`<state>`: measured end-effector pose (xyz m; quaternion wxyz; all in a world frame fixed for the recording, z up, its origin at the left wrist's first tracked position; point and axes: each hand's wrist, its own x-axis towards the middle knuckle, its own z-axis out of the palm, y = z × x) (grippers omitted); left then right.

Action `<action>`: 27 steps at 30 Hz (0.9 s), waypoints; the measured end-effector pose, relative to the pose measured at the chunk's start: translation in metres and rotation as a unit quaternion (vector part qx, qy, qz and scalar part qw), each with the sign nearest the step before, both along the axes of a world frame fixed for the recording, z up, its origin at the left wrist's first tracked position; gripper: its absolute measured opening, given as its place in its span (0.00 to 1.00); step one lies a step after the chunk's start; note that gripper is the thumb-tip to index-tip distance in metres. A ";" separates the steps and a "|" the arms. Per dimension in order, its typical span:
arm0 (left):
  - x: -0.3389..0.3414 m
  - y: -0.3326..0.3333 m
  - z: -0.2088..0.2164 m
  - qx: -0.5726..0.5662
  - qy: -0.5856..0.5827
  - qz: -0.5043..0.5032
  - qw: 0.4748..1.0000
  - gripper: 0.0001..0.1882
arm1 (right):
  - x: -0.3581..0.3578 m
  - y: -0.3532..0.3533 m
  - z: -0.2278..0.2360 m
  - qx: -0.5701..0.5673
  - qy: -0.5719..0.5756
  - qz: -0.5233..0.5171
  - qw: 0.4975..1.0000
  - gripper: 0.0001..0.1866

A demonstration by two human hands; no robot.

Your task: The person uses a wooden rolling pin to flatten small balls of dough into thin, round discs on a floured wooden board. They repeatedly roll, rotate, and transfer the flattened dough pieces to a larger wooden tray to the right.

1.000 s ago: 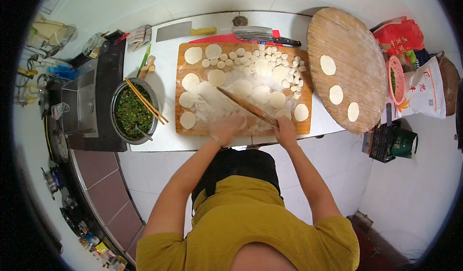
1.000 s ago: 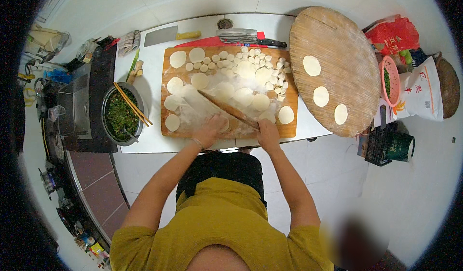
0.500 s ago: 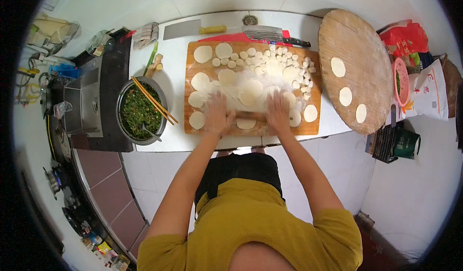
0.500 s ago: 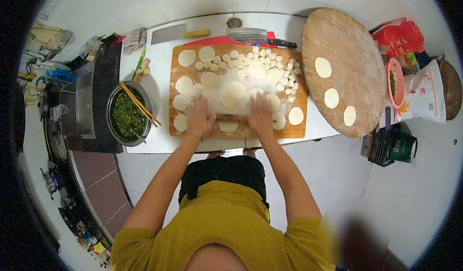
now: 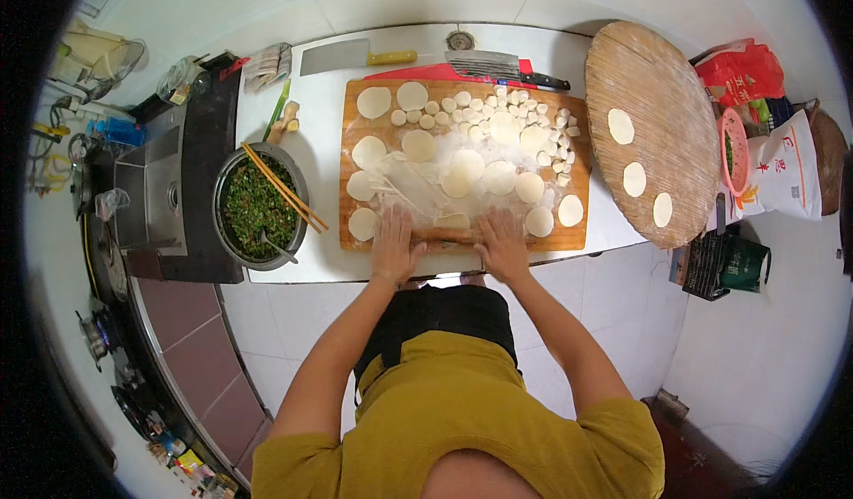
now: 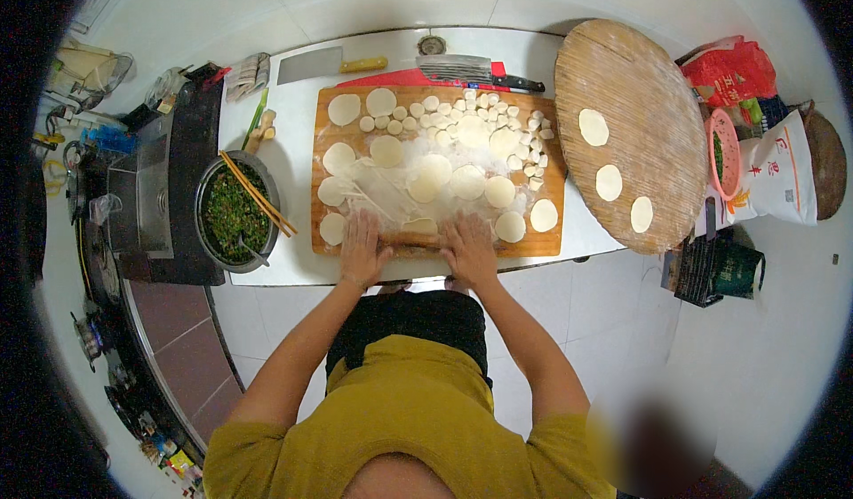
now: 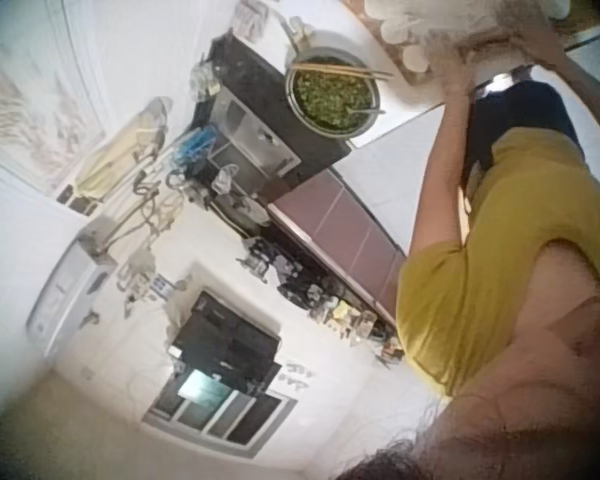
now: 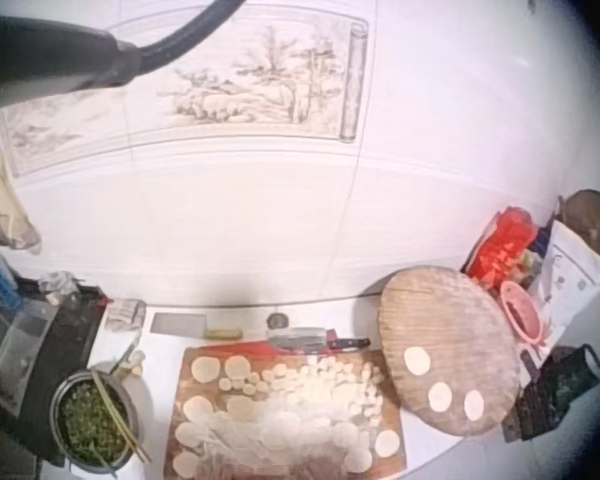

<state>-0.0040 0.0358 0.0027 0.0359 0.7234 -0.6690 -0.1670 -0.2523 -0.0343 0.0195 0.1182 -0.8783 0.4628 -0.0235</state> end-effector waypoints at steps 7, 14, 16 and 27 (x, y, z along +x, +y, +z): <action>-0.002 -0.031 -0.009 -0.113 0.001 0.079 0.990 0.41 | 0.000 -0.026 0.006 0.066 -0.043 0.025 0.997 0.20; -0.051 -0.029 0.004 -0.123 0.099 0.065 0.985 0.30 | -0.044 -0.015 0.023 0.071 -0.202 -0.153 0.965 0.14; -0.063 -0.035 -0.006 -0.054 0.095 0.057 0.992 0.27 | -0.057 -0.004 0.030 0.069 -0.223 -0.207 0.950 0.15; -0.071 -0.075 -0.046 0.111 0.190 0.305 0.927 0.12 | -0.122 0.029 0.059 0.079 -0.327 -0.312 0.889 0.15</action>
